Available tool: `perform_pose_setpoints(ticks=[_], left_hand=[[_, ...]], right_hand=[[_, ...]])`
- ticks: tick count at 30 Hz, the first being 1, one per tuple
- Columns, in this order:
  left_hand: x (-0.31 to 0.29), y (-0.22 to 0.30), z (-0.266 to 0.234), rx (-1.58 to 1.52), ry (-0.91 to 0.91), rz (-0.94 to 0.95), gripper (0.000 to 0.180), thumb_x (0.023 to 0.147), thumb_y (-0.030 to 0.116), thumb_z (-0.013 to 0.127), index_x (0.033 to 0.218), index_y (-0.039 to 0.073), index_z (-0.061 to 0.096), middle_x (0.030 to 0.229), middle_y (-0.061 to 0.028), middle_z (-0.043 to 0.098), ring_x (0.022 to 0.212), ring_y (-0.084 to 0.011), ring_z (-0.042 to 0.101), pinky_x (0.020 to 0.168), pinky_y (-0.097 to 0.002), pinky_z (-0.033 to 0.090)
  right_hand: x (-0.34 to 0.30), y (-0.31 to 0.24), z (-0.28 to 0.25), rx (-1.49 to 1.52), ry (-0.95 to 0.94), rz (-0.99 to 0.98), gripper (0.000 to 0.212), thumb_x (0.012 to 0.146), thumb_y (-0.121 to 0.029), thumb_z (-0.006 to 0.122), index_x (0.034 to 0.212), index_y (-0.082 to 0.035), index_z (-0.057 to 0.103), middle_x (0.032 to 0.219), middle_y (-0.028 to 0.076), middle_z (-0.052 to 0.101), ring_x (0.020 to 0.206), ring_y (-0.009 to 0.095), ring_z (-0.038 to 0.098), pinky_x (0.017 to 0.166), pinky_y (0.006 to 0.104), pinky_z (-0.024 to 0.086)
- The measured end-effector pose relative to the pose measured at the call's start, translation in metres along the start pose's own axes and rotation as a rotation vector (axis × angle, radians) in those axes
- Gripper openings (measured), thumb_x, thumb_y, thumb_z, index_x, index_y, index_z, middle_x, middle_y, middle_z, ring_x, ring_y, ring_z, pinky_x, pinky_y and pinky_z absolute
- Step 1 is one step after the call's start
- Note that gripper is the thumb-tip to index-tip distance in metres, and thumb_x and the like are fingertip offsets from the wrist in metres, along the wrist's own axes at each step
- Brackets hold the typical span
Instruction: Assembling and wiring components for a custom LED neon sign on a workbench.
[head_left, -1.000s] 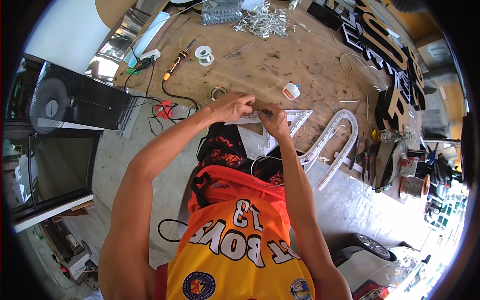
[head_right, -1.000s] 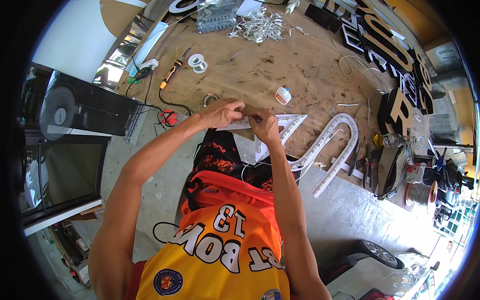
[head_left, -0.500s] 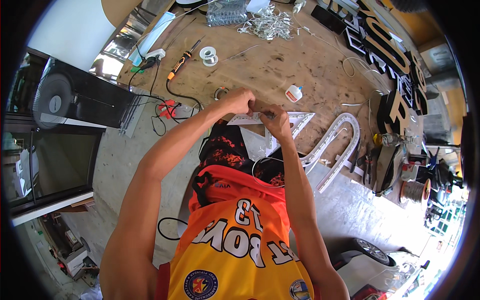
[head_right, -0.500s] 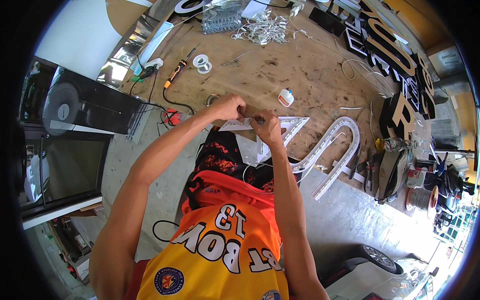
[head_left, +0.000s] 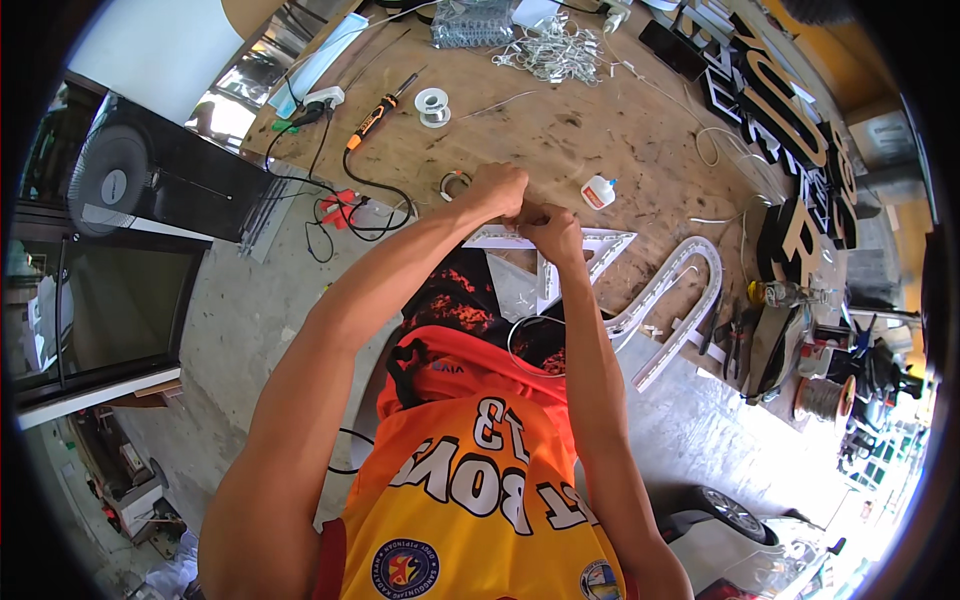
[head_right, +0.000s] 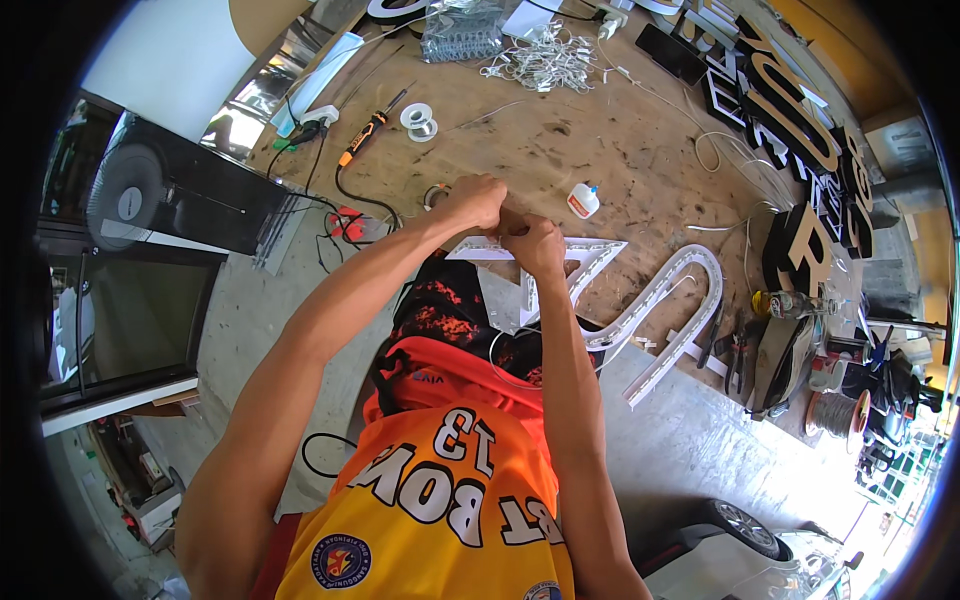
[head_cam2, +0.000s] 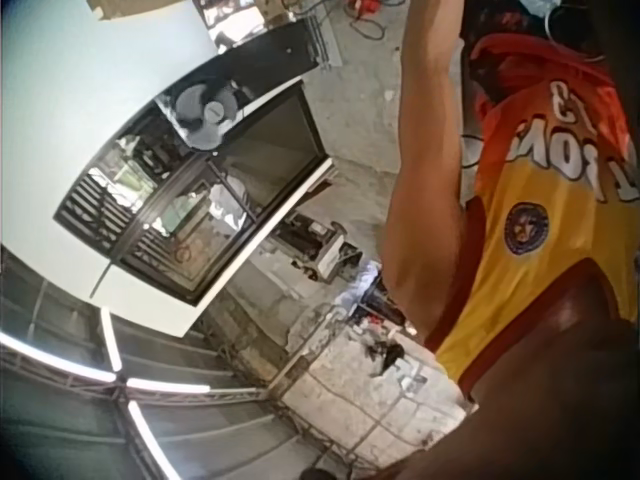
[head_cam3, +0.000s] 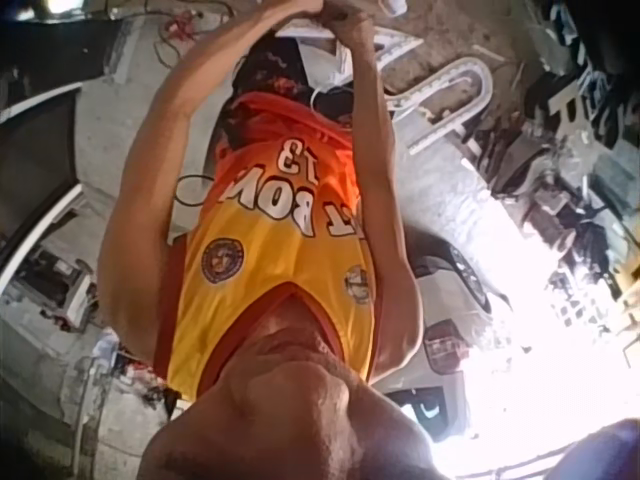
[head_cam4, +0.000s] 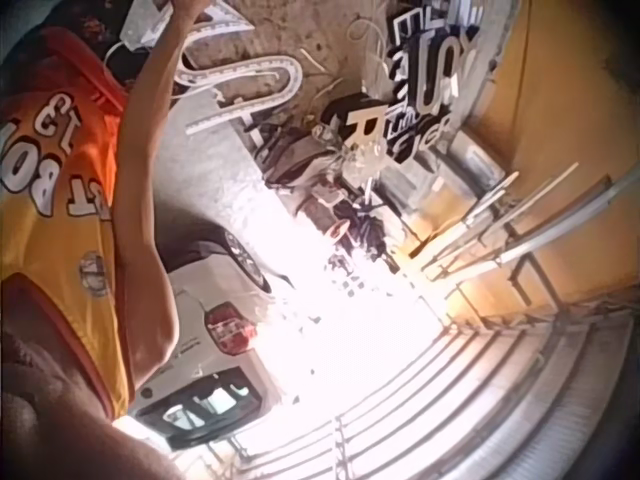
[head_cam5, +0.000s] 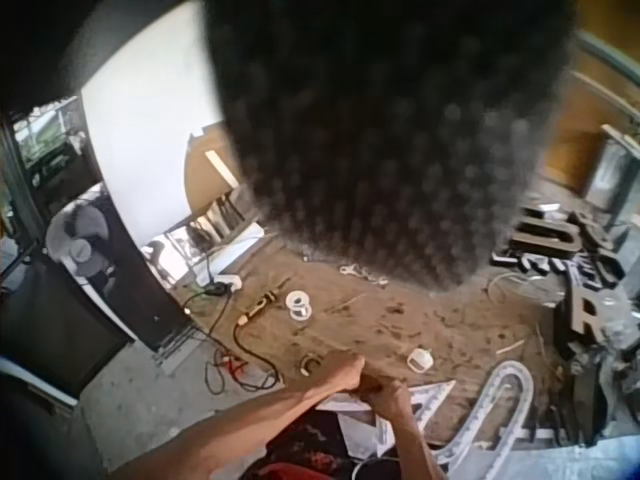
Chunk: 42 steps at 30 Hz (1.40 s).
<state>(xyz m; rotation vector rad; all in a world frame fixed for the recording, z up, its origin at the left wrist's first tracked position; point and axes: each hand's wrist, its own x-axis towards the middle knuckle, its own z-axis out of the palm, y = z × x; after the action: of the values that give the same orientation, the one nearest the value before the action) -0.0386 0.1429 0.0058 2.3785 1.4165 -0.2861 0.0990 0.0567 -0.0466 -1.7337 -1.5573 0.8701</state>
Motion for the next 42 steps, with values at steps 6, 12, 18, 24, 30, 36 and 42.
perform_pose_setpoints(ticks=[6,12,18,24,30,36,42], left_hand=[[-0.01,-0.002,0.002,-0.013,0.092,0.019,0.048,0.055,0.023,0.091,0.095,0.001,0.075,0.098,-0.0168,0.074,0.094,-0.0316,0.072,0.08,-0.0419,0.058],[-0.011,-0.014,0.005,-0.177,-0.056,-0.069,0.049,0.056,0.024,0.09,0.096,0.0,0.074,0.099,-0.0186,0.073,0.096,-0.0332,0.072,0.081,-0.0439,0.057],[-0.015,-0.019,0.015,-0.293,-0.085,-0.129,0.052,0.057,0.026,0.091,0.098,-0.001,0.074,0.103,-0.02,0.073,0.098,-0.0345,0.071,0.083,-0.0446,0.057],[-0.019,-0.014,0.014,-0.278,-0.054,-0.161,0.051,0.061,0.029,0.091,0.1,0.001,0.074,0.105,-0.02,0.072,0.1,-0.0347,0.07,0.083,-0.0438,0.057],[-0.026,-0.012,0.007,-0.28,-0.05,-0.143,0.051,0.062,0.028,0.091,0.1,0.0,0.073,0.106,-0.02,0.072,0.101,-0.0348,0.07,0.084,-0.0435,0.057],[-0.023,-0.016,0.014,-0.368,-0.071,-0.001,0.031,0.066,0.018,0.083,0.096,0.01,0.077,0.099,-0.0138,0.074,0.093,-0.0307,0.071,0.079,-0.0412,0.057],[-0.018,-0.032,0.037,-0.48,-0.081,0.281,0.022,0.068,0.009,0.074,0.088,0.018,0.079,0.092,-0.0093,0.075,0.086,-0.0263,0.071,0.074,-0.0396,0.055]], right_hand=[[0.004,-0.003,0.003,-0.139,0.034,0.043,0.031,0.067,-0.025,0.084,0.089,-0.004,0.077,0.079,0.011,0.075,0.073,0.021,0.073,0.07,0.0352,0.055],[0.011,-0.011,0.001,-0.224,-0.029,0.138,0.044,0.064,-0.037,0.086,0.091,-0.005,0.077,0.084,0.017,0.074,0.081,0.03,0.073,0.076,0.0403,0.056],[0.017,-0.013,-0.003,-0.286,-0.111,0.207,0.053,0.062,-0.045,0.084,0.095,-0.004,0.076,0.089,0.024,0.072,0.089,0.038,0.072,0.081,0.0442,0.056],[0.021,-0.003,-0.004,-0.239,-0.101,0.177,0.037,0.067,-0.032,0.083,0.089,-0.002,0.077,0.08,0.017,0.073,0.078,0.026,0.072,0.074,0.0385,0.055],[0.021,0.013,-0.013,-0.002,-0.192,0.082,0.027,0.076,-0.019,0.075,0.096,0.0,0.076,0.082,0.013,0.073,0.074,0.017,0.068,0.072,0.0317,0.053],[-0.007,0.021,-0.016,0.196,0.033,0.01,0.025,0.082,-0.014,0.07,0.102,0.0,0.074,0.087,0.01,0.073,0.073,0.015,0.065,0.072,0.0299,0.052],[-0.041,0.015,-0.034,0.251,0.427,0.015,0.021,0.084,-0.011,0.068,0.098,0.002,0.073,0.081,0.012,0.072,0.072,0.016,0.065,0.07,0.0296,0.052]])
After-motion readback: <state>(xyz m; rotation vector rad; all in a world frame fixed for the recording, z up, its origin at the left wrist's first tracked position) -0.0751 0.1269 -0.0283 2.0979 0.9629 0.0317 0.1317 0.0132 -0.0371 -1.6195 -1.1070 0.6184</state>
